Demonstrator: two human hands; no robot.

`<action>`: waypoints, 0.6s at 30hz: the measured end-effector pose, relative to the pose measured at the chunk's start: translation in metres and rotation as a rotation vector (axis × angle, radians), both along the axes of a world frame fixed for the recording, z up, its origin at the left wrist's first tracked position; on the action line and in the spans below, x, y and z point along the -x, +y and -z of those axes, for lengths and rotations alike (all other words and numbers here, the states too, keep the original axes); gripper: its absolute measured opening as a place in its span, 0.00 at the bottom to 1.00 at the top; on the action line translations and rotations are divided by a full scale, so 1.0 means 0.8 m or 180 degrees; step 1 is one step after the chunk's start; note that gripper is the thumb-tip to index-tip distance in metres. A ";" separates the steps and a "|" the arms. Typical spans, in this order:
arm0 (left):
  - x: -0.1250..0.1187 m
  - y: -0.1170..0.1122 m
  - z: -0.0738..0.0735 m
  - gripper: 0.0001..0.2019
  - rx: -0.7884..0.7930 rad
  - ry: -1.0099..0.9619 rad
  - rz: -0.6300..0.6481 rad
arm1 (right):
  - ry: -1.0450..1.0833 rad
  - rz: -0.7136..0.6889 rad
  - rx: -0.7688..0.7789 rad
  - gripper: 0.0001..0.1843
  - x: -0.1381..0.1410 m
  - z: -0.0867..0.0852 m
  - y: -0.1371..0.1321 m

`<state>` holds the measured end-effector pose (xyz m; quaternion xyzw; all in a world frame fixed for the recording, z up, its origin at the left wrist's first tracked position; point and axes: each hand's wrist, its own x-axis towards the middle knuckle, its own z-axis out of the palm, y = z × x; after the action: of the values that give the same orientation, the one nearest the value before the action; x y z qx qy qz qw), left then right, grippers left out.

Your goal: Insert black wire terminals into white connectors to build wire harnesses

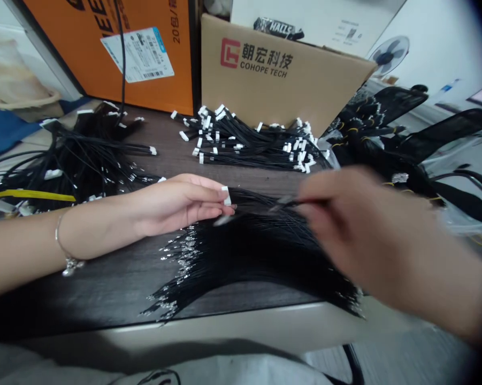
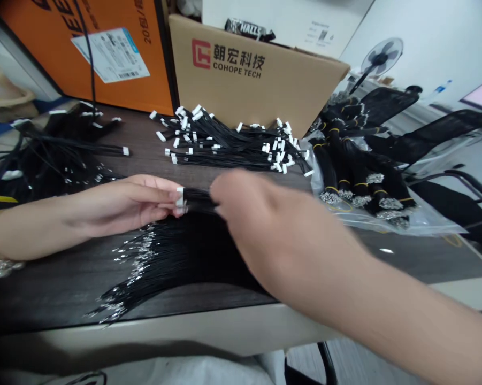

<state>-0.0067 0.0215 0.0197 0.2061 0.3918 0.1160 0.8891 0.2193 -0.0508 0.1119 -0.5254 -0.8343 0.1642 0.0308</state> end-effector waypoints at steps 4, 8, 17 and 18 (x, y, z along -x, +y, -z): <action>0.003 0.007 -0.007 0.09 -0.0096 -0.0064 -0.0119 | -0.0267 -0.0742 0.0168 0.04 0.028 0.066 -0.009; 0.007 0.011 -0.019 0.07 -0.0176 -0.0139 -0.0219 | -0.0089 -0.0853 0.0058 0.07 0.046 0.082 -0.012; 0.007 0.013 -0.048 0.02 -0.0576 0.0120 -0.0475 | -0.0115 0.0203 -0.1236 0.33 -0.015 0.039 -0.005; 0.007 0.013 -0.051 0.02 -0.0647 0.0075 -0.0391 | -0.0178 0.0335 -0.1119 0.37 -0.025 0.044 0.003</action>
<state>-0.0124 0.0315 0.0608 0.2721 0.4003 0.2071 0.8502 0.2395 -0.0481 0.0766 -0.5592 -0.8220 -0.0006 0.1074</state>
